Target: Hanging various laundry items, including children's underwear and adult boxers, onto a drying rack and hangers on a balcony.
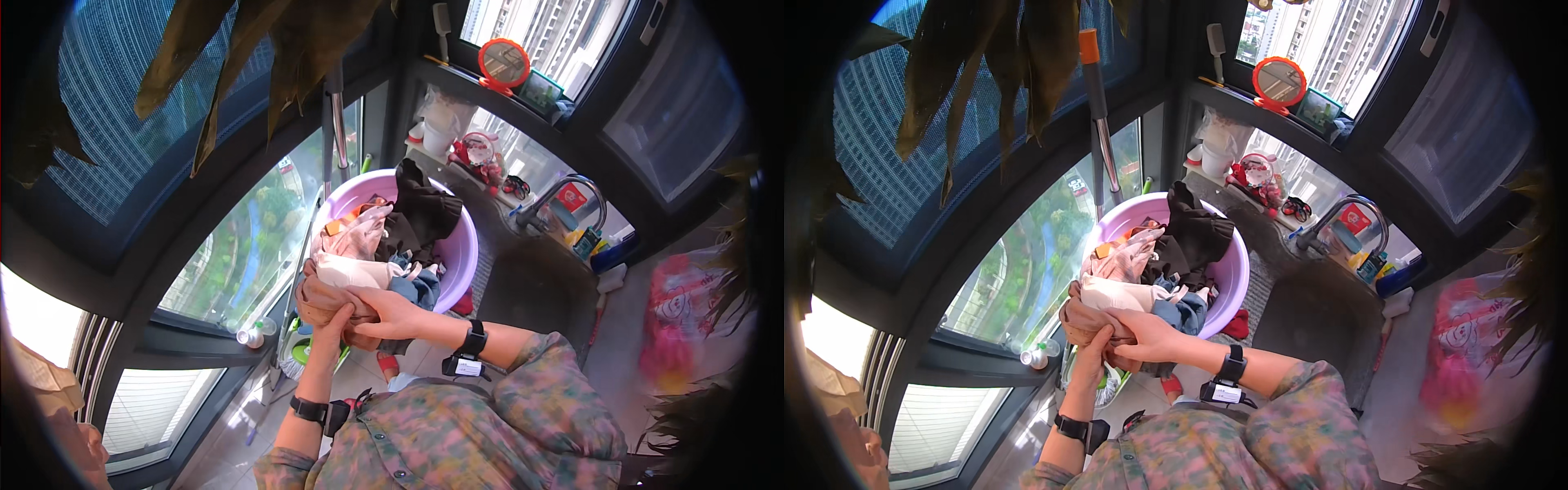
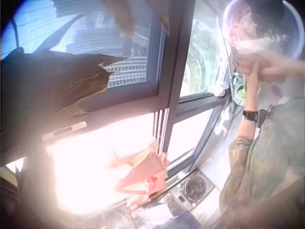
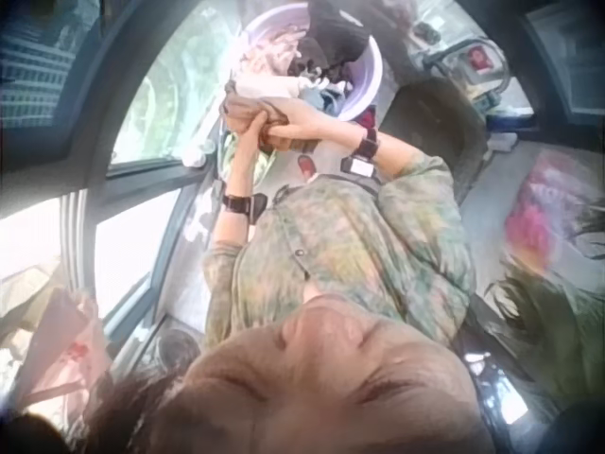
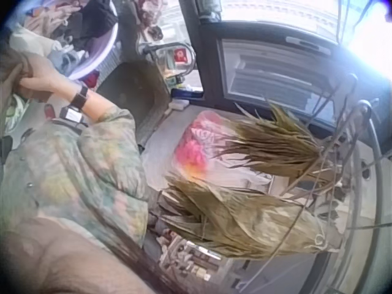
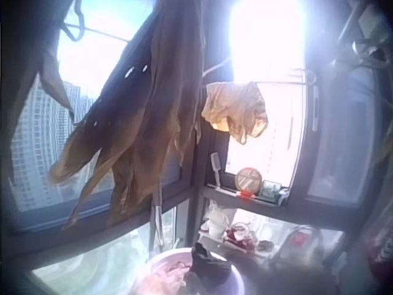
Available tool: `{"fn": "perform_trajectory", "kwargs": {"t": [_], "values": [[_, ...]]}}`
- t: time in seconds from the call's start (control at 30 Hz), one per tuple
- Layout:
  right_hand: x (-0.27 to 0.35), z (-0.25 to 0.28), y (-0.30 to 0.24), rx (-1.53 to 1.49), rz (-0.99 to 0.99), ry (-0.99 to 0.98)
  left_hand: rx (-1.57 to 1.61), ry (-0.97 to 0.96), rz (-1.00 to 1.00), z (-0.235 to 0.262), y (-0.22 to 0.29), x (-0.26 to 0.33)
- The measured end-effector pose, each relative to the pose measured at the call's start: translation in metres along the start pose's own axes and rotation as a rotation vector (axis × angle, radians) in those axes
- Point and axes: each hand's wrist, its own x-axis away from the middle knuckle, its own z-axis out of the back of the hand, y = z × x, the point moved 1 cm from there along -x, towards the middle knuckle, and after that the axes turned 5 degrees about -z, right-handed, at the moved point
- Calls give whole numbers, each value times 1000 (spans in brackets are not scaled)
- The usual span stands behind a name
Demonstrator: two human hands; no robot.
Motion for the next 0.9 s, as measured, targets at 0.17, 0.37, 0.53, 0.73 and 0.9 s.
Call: {"fn": "perform_trajectory", "kwargs": {"t": [0.17, 0.37, 0.53, 0.73, 0.9], "values": [[-6, 61, 30, -276, -95, -10, -26, 174, -180, 9, -21, -16], [-46, 127, 123, 934, -149, 158, -19, 282, -78, 6, -14, -16], [-73, 108, 172, 1196, -102, -19, 5, 289, -27, 7, -12, -13], [-72, 137, 114, 873, 68, 173, 11, 302, -16, 20, -22, -16], [-63, 169, 52, 659, 201, 457, 66, 220, -69, 17, -16, -19]]}}
